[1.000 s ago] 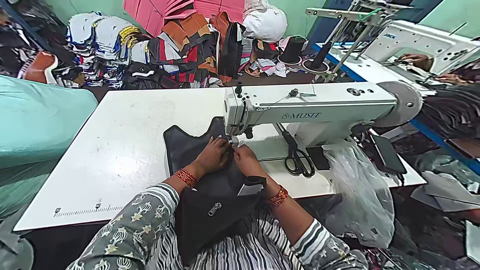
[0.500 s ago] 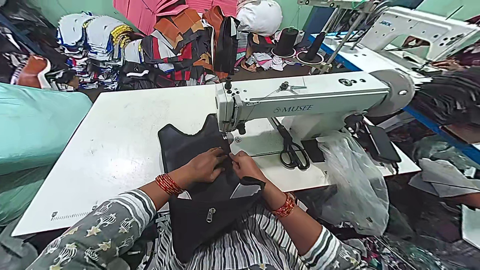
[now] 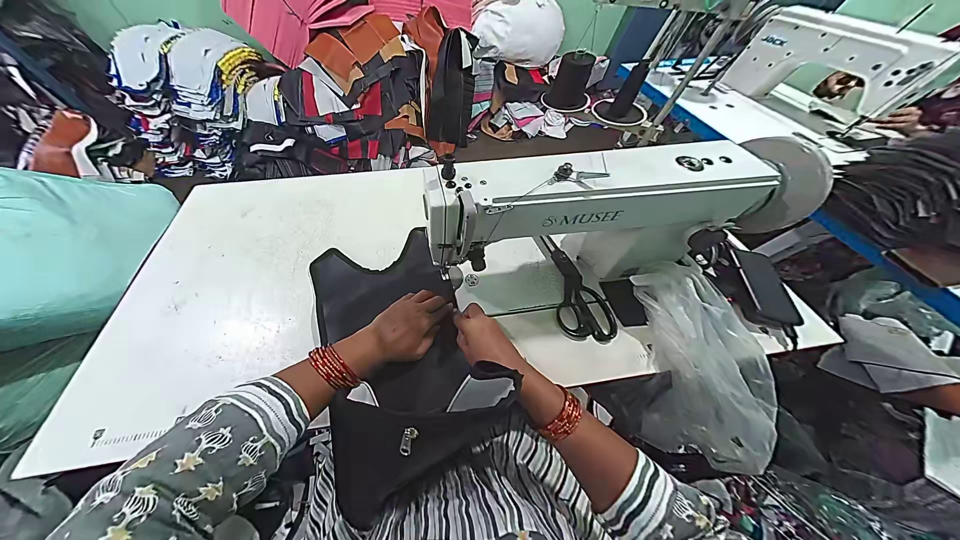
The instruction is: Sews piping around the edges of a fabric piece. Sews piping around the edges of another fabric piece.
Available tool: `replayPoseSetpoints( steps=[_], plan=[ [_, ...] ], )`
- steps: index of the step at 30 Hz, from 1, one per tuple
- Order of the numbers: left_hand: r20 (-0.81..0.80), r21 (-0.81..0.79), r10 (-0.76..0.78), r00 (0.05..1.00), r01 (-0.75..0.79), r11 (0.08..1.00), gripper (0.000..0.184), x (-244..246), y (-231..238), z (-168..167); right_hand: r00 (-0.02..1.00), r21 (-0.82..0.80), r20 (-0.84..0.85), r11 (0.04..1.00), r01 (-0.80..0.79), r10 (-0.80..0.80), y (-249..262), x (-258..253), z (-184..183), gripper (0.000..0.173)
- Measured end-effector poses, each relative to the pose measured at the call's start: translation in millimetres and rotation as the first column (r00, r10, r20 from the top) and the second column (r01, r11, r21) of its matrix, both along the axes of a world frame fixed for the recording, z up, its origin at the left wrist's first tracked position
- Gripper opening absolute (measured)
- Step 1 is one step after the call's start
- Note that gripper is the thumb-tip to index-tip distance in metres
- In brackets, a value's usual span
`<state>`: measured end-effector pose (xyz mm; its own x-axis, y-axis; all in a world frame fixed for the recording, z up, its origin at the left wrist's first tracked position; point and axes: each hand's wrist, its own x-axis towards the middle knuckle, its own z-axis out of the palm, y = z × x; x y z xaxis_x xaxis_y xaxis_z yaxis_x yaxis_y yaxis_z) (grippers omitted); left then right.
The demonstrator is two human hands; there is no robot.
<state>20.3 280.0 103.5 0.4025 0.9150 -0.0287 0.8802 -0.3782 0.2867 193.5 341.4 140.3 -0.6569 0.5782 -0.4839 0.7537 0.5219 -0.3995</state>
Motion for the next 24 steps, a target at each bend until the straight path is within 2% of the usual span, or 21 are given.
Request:
replayPoseSetpoints(
  steps=[3, 6, 9, 13, 15, 17, 19, 21, 22, 24],
  plan=[
    [-0.003, -0.027, 0.008, 1.0, -0.008, 1.0, 0.047, -5, 4, 1, 1.0, 0.008, -0.017, 1.0, 0.018, -0.018, 3, -4, -2, 0.04],
    [0.006, -0.095, 0.039, 0.999, -0.038, 0.995, 0.046, -10, 13, 8, 0.993, 0.009, -0.107, 0.999, 0.044, -0.043, 11, -9, -9, 0.037],
    [0.015, -0.072, 0.021, 1.0, -0.02, 0.997, 0.044, -20, 21, 5, 0.984, 0.009, -0.164, 0.998, 0.066, -0.064, 17, -15, -15, 0.036],
    [0.017, -0.168, 0.062, 0.998, -0.058, 0.984, 0.046, -31, 31, 13, 0.993, 0.015, -0.095, 0.998, 0.065, -0.063, 25, -26, -11, 0.045],
    [0.095, -0.306, 0.132, 0.987, -0.097, 0.947, 0.042, -35, 31, 29, 0.998, 0.033, -0.059, 0.999, 0.037, -0.035, 29, -28, -9, 0.047],
    [0.161, -0.478, 0.245, 0.956, -0.142, 0.867, 0.042, -27, 14, 66, 0.997, 0.016, -0.07, 1.0, 0.025, -0.023, 31, -26, -12, 0.047],
    [0.261, -0.587, 0.221, 0.94, -0.028, 0.809, 0.052, -11, -13, 107, 0.986, 0.018, -0.158, 0.998, 0.059, -0.055, 30, -22, -20, 0.044],
    [0.295, -0.562, 0.127, 0.947, 0.065, 0.824, 0.053, 9, -43, 131, 0.969, 0.005, -0.24, 0.998, 0.063, -0.06, 30, -17, -22, 0.042],
    [0.247, -0.515, 0.132, 0.96, 0.015, 0.857, 0.054, 19, -59, 134, 0.953, 0.005, -0.301, 0.999, 0.048, -0.044, 31, -12, -22, 0.041],
    [0.179, -0.315, 0.263, 0.948, -0.198, 0.928, 0.035, 33, -85, 121, 0.889, -0.017, -0.456, 1.0, 0.025, -0.03, 36, 0, -27, 0.037]
  ],
)
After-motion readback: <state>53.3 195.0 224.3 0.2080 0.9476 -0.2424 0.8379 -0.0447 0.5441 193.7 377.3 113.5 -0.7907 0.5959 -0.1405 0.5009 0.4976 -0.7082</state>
